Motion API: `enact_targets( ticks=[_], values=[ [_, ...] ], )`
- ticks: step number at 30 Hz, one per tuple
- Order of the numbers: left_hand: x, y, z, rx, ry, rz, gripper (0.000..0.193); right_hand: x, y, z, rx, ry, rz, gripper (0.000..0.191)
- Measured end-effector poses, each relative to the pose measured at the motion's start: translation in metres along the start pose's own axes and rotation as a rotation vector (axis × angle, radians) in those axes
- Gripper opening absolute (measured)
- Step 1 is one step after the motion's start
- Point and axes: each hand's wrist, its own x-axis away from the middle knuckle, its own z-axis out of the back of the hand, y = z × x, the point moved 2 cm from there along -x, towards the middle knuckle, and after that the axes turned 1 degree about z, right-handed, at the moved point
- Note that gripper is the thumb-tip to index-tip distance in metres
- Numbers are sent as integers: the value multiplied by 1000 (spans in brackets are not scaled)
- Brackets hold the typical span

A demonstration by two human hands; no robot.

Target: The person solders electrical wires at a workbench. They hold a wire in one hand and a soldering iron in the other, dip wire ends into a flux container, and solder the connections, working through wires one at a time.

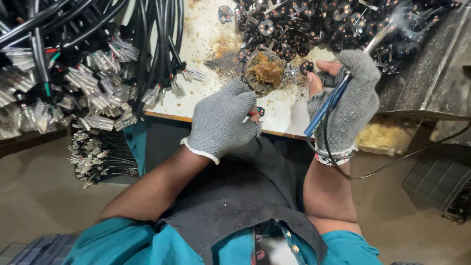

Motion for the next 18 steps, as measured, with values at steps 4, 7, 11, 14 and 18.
enact_targets(
  ticks=[4, 7, 11, 14, 18],
  values=[
    [0, 0, 1, -14, -1, -9, 17, -18, -6, -6, 1, 28, 75, 56],
    [2, 0, 2, -2, -3, 3, 17, -28, -3, -21, 53, 5, 71, 52],
    [2, 0, 4, 27, 1, -12, 16, -21, 4, -25, -118, 50, 23, 43],
    [1, 0, 4, 37, 14, -28, 16, 3, -7, -8, 109, 108, 175, 54],
    [1, -1, 3, 5, 14, -21, 16, 42, -29, 0, 195, -95, -57, 17]
  ],
)
